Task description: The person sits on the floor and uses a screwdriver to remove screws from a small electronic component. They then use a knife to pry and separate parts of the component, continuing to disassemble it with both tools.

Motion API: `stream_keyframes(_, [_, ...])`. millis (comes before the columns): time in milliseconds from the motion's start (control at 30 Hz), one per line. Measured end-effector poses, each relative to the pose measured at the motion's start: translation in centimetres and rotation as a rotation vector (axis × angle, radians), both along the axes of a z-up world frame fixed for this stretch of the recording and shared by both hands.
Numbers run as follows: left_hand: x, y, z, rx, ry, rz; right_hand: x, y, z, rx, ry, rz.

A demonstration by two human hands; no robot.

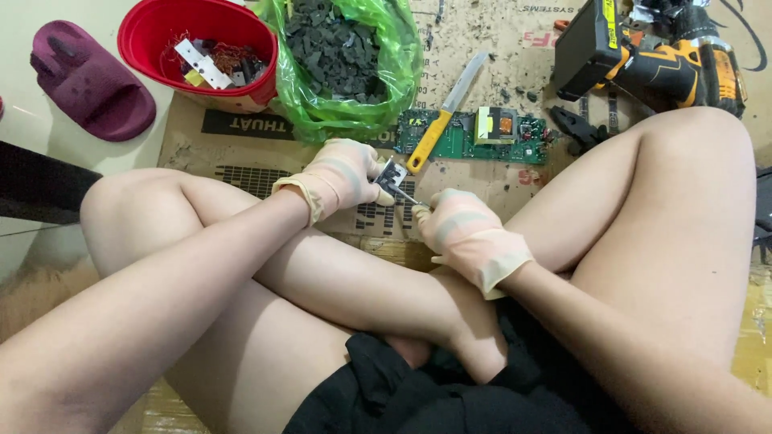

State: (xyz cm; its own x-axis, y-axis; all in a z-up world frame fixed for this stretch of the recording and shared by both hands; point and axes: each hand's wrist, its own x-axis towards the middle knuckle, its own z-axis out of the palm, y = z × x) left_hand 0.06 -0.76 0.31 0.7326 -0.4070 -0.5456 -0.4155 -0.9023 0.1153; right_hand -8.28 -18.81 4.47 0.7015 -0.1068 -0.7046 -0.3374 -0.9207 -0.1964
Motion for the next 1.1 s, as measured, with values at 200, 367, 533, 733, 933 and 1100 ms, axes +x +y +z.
stream_keyframes(200, [-0.2, -0.6, 1.0, 0.043, 0.039, 0.073, -0.7, 2.0, 2.7, 0.087, 0.055, -0.091])
stream_keyframes(367, [-0.7, -1.5, 2.6, 0.088, 0.038, 0.155, -1.1, 3.5, 4.3, 0.070, 0.083, -0.133])
stream_keyframes(533, [-0.7, -1.7, 2.3, 0.084, 0.033, 0.278, -0.7, 1.1, -3.8, 0.219, -0.594, 0.602])
stream_keyframes(733, [0.8, -1.6, -2.3, 0.150, 0.049, 0.369, 0.2, 2.8, 0.1, 0.229, 0.070, -0.366])
stream_keyframes(933, [-1.1, -2.1, 1.2, 0.029, 0.048, 0.485, 0.2, 3.0, 1.9, 0.221, 0.013, -0.315])
stream_keyframes(1100, [-1.0, -1.8, -0.3, 0.062, 0.049, 0.502, 0.0, 2.3, 2.0, 0.205, -0.022, -0.280])
